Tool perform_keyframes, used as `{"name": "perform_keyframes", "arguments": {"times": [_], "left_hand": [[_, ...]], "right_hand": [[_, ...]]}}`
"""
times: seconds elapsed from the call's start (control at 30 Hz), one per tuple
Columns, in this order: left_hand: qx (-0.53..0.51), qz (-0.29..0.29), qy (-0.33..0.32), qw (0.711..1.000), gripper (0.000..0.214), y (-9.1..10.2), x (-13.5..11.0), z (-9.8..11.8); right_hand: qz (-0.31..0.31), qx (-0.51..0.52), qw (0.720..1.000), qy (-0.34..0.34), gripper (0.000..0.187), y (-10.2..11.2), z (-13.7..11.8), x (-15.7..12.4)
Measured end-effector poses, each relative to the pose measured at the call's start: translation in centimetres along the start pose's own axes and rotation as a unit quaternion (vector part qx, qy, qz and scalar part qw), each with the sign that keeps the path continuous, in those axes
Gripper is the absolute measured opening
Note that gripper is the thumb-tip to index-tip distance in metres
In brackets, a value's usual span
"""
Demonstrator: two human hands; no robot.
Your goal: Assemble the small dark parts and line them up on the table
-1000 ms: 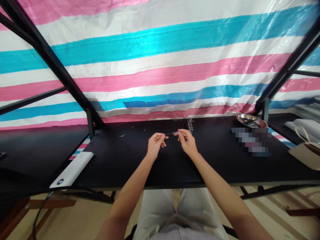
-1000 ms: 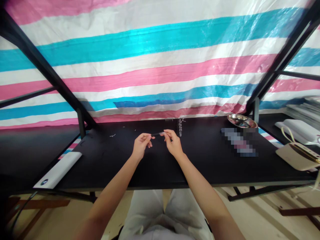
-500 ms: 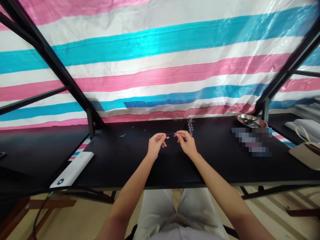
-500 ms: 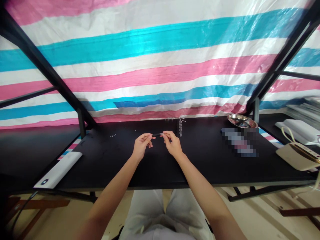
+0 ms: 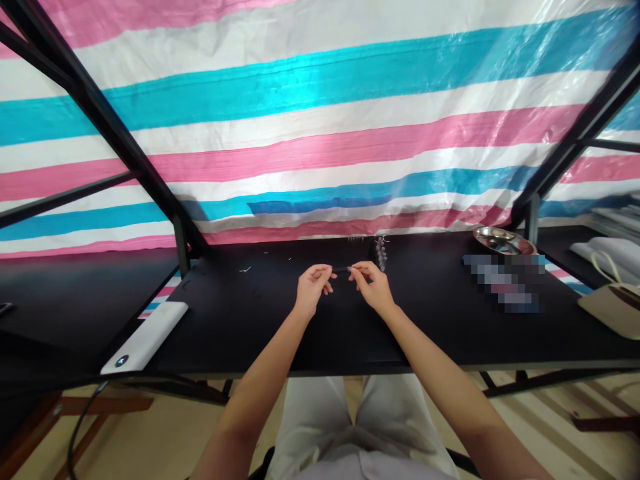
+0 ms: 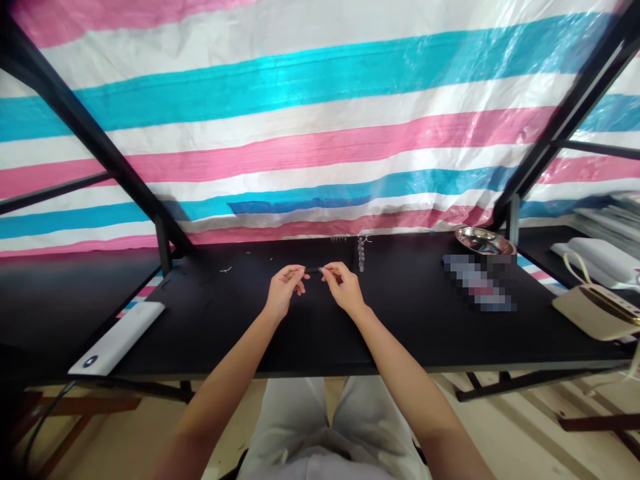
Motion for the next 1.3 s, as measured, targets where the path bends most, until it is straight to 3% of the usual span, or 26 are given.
{"name": "perform_keyframes", "arguments": {"times": [0.3, 0.8, 0.93, 1.1, 1.2, 1.3], "left_hand": [[-0.066, -0.089, 0.050, 0.993, 0.051, -0.4, -0.2, -0.1], [-0.118, -0.105, 0.071, 0.985, 0.039, -0.2, 0.2, -0.3], [-0.031, -0.103, 0.055, 0.993, 0.035, -0.7, -0.2, -0.3], [0.116, -0.035, 0.010, 0.993, 0.032, -0.6, 0.0, -1.1], [0.228, 0.032, -0.018, 0.973, 0.024, 0.2, 0.6, -1.5], [0.349, 0.102, -0.036, 0.931, 0.013, 1.6, 1.7, -0.9]], "right_hand": [[0.009, 0.066, 0.995, -0.072, 0.031, -0.9, 0.7, -0.3], [-0.034, 0.058, 0.995, -0.077, 0.031, -1.4, 0.4, -0.6], [-0.056, 0.066, 0.993, -0.078, 0.030, -1.6, 0.6, -0.7], [-0.131, 0.038, 0.987, -0.083, 0.029, -1.8, 1.5, -0.9], [-0.189, -0.052, 0.979, -0.064, 0.024, -1.7, 1.9, -1.0], [-0.221, -0.114, 0.967, -0.048, 0.021, -1.5, 1.9, -0.9]]}}
Point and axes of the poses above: each hand's wrist, its own x-axis towards the middle knuckle, its own y-axis out of the back of the hand, z = x × y, the point moved 3 cm from there along x, towards the middle knuckle, and after that the axes turned 15 degrees about y, right-handed, at the moved point
